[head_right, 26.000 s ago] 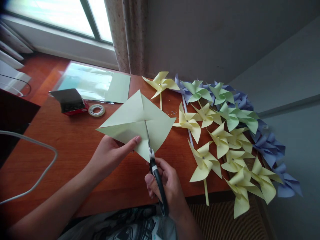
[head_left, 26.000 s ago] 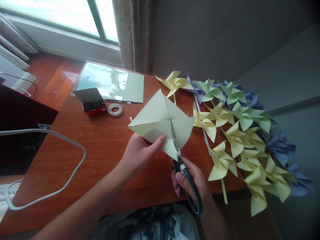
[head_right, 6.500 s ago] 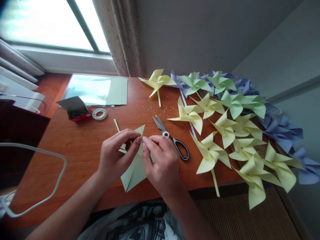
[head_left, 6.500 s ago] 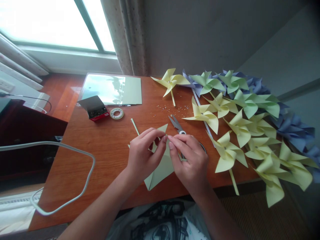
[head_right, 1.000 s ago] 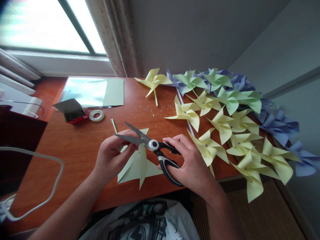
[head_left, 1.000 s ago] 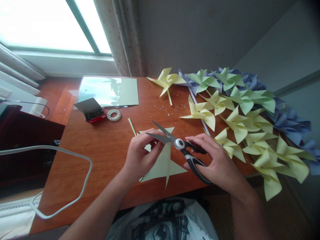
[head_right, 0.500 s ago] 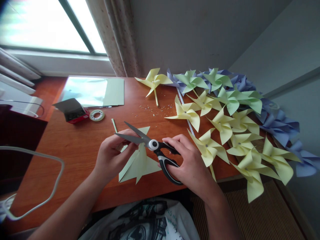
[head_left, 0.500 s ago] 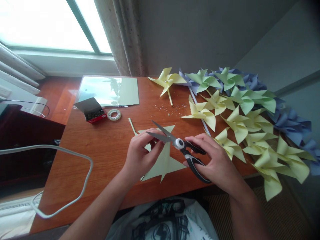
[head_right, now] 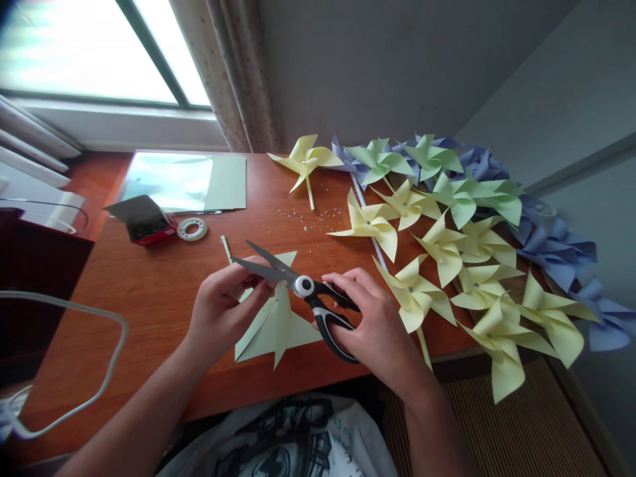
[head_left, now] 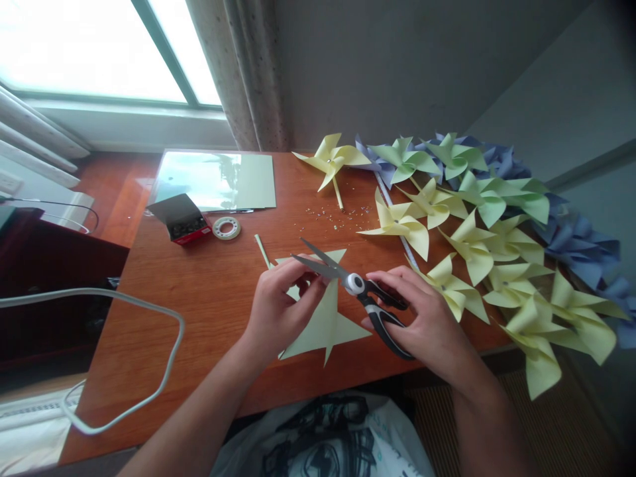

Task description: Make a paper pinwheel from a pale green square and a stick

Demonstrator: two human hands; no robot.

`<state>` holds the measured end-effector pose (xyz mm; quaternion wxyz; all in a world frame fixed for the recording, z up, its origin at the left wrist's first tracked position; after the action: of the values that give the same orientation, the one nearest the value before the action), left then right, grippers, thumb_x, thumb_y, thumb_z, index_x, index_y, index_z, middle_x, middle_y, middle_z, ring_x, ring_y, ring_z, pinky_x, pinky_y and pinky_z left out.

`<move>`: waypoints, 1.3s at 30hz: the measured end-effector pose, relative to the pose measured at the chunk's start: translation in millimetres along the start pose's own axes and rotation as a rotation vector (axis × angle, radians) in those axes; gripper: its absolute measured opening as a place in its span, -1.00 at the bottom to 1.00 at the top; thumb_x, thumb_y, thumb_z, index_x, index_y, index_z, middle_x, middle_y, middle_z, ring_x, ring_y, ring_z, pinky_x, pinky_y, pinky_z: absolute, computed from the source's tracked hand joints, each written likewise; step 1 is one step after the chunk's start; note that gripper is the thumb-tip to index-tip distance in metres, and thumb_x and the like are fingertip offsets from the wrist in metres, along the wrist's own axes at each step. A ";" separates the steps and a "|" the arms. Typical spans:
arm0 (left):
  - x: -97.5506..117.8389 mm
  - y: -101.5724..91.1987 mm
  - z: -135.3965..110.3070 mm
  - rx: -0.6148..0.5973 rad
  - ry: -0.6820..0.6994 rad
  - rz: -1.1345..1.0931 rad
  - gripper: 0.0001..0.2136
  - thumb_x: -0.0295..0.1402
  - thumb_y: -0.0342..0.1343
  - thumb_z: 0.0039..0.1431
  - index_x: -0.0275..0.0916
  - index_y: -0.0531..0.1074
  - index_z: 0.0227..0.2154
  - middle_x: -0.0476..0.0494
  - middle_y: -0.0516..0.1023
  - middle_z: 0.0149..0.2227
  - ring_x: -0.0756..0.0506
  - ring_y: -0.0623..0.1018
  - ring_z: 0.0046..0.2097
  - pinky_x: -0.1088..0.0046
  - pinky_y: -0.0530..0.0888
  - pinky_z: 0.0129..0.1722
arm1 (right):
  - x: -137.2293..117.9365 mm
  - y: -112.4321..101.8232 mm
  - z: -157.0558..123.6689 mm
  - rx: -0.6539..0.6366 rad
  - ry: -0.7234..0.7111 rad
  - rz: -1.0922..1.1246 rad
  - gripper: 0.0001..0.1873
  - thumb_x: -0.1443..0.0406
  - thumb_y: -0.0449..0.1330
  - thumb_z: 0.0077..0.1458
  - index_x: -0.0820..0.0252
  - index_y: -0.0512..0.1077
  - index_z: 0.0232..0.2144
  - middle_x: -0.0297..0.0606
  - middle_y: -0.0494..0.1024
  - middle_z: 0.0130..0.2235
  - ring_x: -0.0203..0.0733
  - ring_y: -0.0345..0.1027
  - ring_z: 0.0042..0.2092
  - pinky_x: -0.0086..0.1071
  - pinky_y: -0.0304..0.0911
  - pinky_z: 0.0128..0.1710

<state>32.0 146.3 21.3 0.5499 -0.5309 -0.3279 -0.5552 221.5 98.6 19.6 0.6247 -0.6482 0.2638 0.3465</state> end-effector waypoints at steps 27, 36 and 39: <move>-12.6 -3.8 -1.4 0.028 -0.118 0.019 -0.87 -0.34 0.15 0.31 -0.24 0.50 -0.35 -0.05 0.54 -0.42 -0.01 0.48 -0.41 0.48 0.43 -0.41 | 31.8 52.8 45.8 -0.110 0.394 1.291 -0.64 0.00 0.26 0.21 0.14 0.59 -0.16 -0.26 0.47 -0.33 -0.22 0.28 -0.36 -0.37 0.31 -0.44; -13.5 -3.5 -0.6 0.026 -0.111 0.040 -0.87 -0.33 0.15 0.31 -0.24 0.50 -0.35 -0.07 0.54 -0.42 -0.02 0.49 -0.40 0.48 0.44 -0.41 | 35.5 46.1 44.7 -0.073 0.373 1.112 -0.56 -0.06 0.23 0.20 0.14 0.57 -0.12 -0.33 0.40 -0.39 -0.26 0.23 -0.42 -0.39 0.21 -0.48; -12.6 -3.7 0.0 0.031 -0.111 0.041 -0.86 -0.33 0.15 0.31 -0.24 0.49 -0.36 -0.06 0.53 -0.43 -0.02 0.48 -0.41 0.48 0.44 -0.41 | 37.4 47.2 43.8 -0.073 0.384 1.063 -0.52 -0.08 0.23 0.19 0.15 0.55 -0.08 -0.33 0.38 -0.42 -0.24 0.23 -0.42 -0.38 0.20 -0.47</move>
<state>26.3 150.4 10.1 0.5502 -0.5591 -0.3554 -0.5083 202.9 141.7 -38.2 0.2824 -0.4987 0.6508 0.4979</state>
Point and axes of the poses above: each hand's wrist, its own z-axis towards the middle knuckle, its own y-axis out of the palm, x = y × z, the point moved 10 cm from there along z, towards the middle knuckle
